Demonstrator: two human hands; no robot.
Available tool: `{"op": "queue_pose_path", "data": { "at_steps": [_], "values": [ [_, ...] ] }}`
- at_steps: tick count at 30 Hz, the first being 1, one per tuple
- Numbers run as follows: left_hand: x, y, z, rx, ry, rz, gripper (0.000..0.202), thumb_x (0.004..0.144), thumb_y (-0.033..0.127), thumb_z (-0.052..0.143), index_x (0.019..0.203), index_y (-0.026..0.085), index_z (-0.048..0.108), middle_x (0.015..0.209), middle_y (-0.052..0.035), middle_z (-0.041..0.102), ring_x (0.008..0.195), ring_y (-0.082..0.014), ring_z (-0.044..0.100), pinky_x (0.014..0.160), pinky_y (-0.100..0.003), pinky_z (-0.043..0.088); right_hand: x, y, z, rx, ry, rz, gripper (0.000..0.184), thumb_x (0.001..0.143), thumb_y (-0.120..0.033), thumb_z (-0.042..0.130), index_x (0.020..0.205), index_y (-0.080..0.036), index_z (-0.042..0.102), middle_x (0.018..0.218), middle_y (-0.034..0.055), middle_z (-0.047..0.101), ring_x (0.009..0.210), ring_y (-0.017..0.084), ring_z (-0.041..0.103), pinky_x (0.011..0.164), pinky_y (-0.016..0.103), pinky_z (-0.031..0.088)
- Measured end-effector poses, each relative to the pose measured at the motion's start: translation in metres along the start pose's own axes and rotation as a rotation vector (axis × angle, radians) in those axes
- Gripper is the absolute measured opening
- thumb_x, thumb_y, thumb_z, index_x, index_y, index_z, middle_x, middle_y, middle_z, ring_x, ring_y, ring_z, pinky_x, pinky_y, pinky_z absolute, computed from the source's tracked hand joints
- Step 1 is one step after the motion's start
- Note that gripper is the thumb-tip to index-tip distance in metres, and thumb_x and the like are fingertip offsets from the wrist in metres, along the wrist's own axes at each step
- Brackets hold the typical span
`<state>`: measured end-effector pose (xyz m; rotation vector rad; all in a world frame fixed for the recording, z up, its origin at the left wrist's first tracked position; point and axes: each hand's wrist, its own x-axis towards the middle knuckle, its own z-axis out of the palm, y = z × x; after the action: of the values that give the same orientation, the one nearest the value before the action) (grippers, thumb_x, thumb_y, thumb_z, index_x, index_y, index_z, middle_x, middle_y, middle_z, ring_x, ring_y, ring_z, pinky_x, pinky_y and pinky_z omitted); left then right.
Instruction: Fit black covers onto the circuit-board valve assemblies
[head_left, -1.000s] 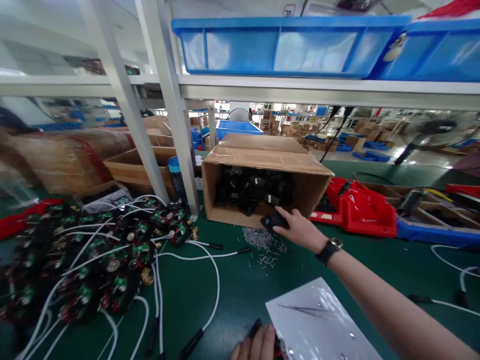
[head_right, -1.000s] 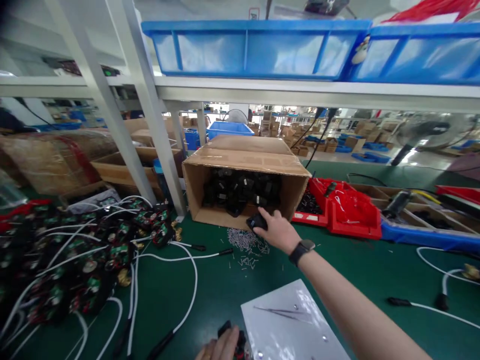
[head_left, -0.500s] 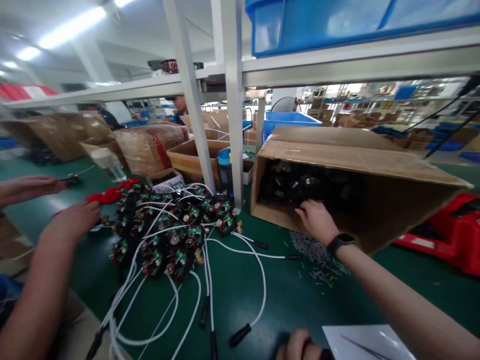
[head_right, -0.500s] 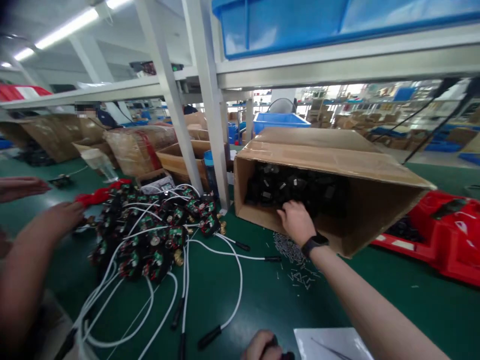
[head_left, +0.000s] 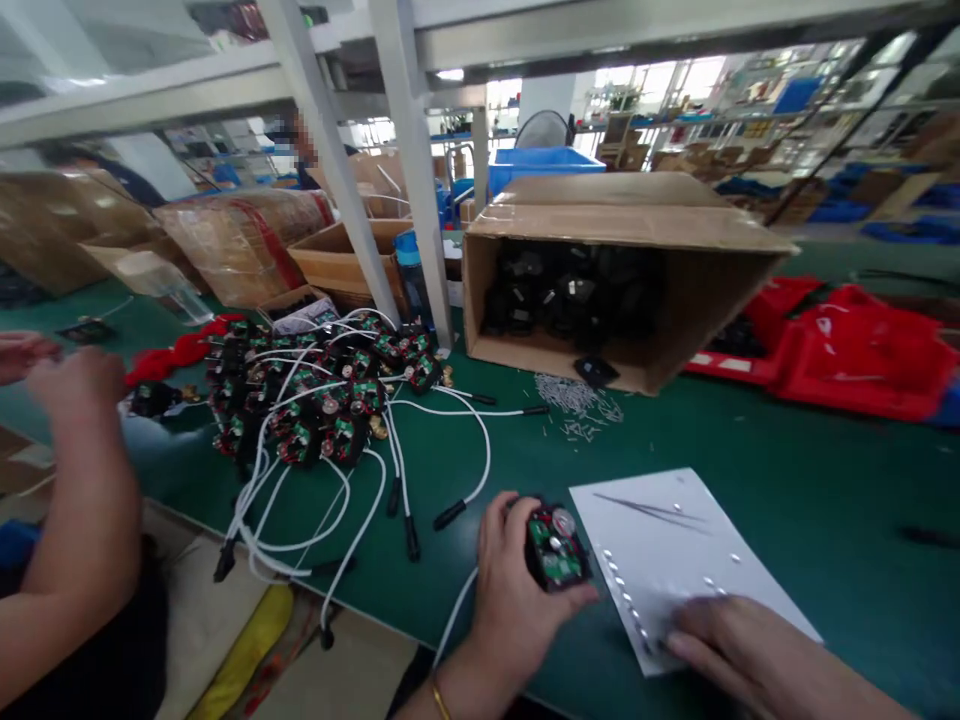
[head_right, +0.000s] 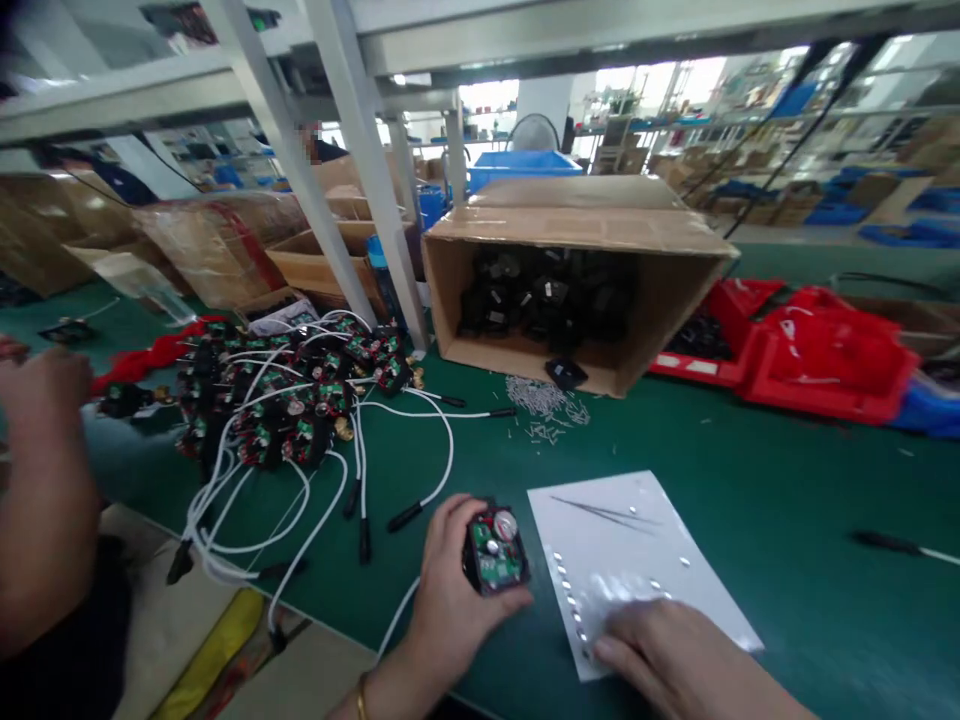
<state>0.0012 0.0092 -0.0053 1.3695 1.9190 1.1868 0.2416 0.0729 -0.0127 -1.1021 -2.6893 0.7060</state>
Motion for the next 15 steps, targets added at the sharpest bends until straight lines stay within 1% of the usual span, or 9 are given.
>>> {"op": "queue_pose_path", "data": {
  "at_steps": [1, 2, 3, 4, 6, 8, 11, 13, 15],
  "values": [
    [-0.001, 0.002, -0.004, -0.035, -0.008, -0.056, 0.076, 0.047, 0.022, 0.084, 0.115, 0.022, 0.048, 0.12, -0.0092, 0.05, 0.114, -0.0297, 0.047, 0.099, -0.047, 0.038, 0.002, -0.009, -0.006, -0.027, -0.057, -0.017, 0.037, 0.092, -0.048, 0.04, 0.076, -0.026, 0.066, 0.079, 0.0034, 0.062, 0.068, 0.016, 0.059, 0.062, 0.026, 0.051],
    [-0.003, 0.002, -0.006, -0.081, -0.017, -0.101, 0.076, 0.048, 0.018, 0.082, 0.116, 0.023, 0.047, 0.119, -0.0074, 0.051, 0.113, -0.0281, 0.048, 0.099, -0.046, 0.038, 0.005, -0.016, -0.011, -0.077, -0.038, -0.032, 0.035, 0.093, -0.047, 0.038, 0.084, -0.026, 0.066, 0.093, 0.0054, 0.061, 0.081, 0.019, 0.059, 0.072, 0.031, 0.051],
    [-0.005, 0.002, -0.008, -0.132, -0.025, -0.136, 0.075, 0.05, 0.014, 0.08, 0.116, 0.024, 0.046, 0.118, -0.0059, 0.052, 0.112, -0.0266, 0.049, 0.099, -0.045, 0.037, 0.006, -0.021, -0.014, -0.135, 0.022, -0.039, 0.034, 0.093, -0.046, 0.037, 0.095, -0.026, 0.065, 0.107, 0.0074, 0.057, 0.096, 0.023, 0.055, 0.083, 0.038, 0.049],
    [-0.008, 0.0, -0.008, -0.184, -0.032, -0.162, 0.075, 0.051, 0.012, 0.079, 0.117, 0.024, 0.045, 0.119, -0.0047, 0.053, 0.111, -0.0253, 0.05, 0.099, -0.043, 0.038, 0.006, -0.024, -0.012, -0.196, 0.126, -0.02, 0.036, 0.093, -0.047, 0.036, 0.105, -0.025, 0.062, 0.117, 0.0091, 0.051, 0.107, 0.026, 0.049, 0.089, 0.043, 0.045],
    [-0.011, -0.004, -0.008, -0.274, -0.037, -0.181, 0.074, 0.053, 0.009, 0.077, 0.117, 0.026, 0.044, 0.122, -0.0036, 0.051, 0.111, -0.0236, 0.05, 0.098, -0.04, 0.038, 0.0, -0.026, 0.001, -0.277, 0.302, 0.053, 0.045, 0.093, -0.049, 0.032, 0.123, -0.021, 0.051, 0.129, 0.0118, 0.04, 0.118, 0.03, 0.039, 0.096, 0.049, 0.038],
    [-0.014, -0.008, -0.008, -0.329, -0.04, -0.169, 0.075, 0.054, 0.009, 0.077, 0.118, 0.026, 0.043, 0.122, -0.0033, 0.051, 0.111, -0.0228, 0.051, 0.097, -0.038, 0.039, -0.011, -0.026, 0.022, -0.299, 0.382, 0.133, 0.051, 0.094, -0.05, 0.028, 0.13, -0.017, 0.043, 0.131, 0.0137, 0.037, 0.119, 0.031, 0.036, 0.096, 0.05, 0.038],
    [-0.015, -0.012, -0.005, -0.374, -0.049, -0.151, 0.075, 0.054, 0.008, 0.078, 0.118, 0.026, 0.042, 0.121, -0.0037, 0.051, 0.111, -0.0228, 0.051, 0.097, -0.038, 0.039, -0.023, -0.024, 0.047, -0.3, 0.409, 0.166, 0.053, 0.093, -0.05, 0.03, 0.131, -0.016, 0.041, 0.132, 0.0143, 0.036, 0.12, 0.032, 0.035, 0.096, 0.05, 0.038],
    [-0.018, -0.014, -0.002, -0.409, -0.043, -0.138, 0.076, 0.054, 0.009, 0.079, 0.118, 0.025, 0.041, 0.12, -0.004, 0.051, 0.11, -0.0227, 0.051, 0.098, -0.038, 0.039, -0.025, -0.024, 0.054, -0.29, 0.435, 0.18, 0.051, 0.093, -0.049, 0.033, 0.13, -0.016, 0.043, 0.129, 0.0144, 0.038, 0.118, 0.032, 0.036, 0.096, 0.049, 0.038],
    [-0.021, -0.015, 0.001, -0.441, -0.036, -0.129, 0.077, 0.053, 0.009, 0.079, 0.118, 0.025, 0.04, 0.119, -0.0046, 0.051, 0.109, -0.0229, 0.052, 0.098, -0.039, 0.039, -0.024, -0.025, 0.055, -0.275, 0.463, 0.201, 0.047, 0.092, -0.045, 0.035, 0.128, -0.015, 0.045, 0.125, 0.0146, 0.041, 0.114, 0.031, 0.04, 0.095, 0.048, 0.038]
  ]
}}
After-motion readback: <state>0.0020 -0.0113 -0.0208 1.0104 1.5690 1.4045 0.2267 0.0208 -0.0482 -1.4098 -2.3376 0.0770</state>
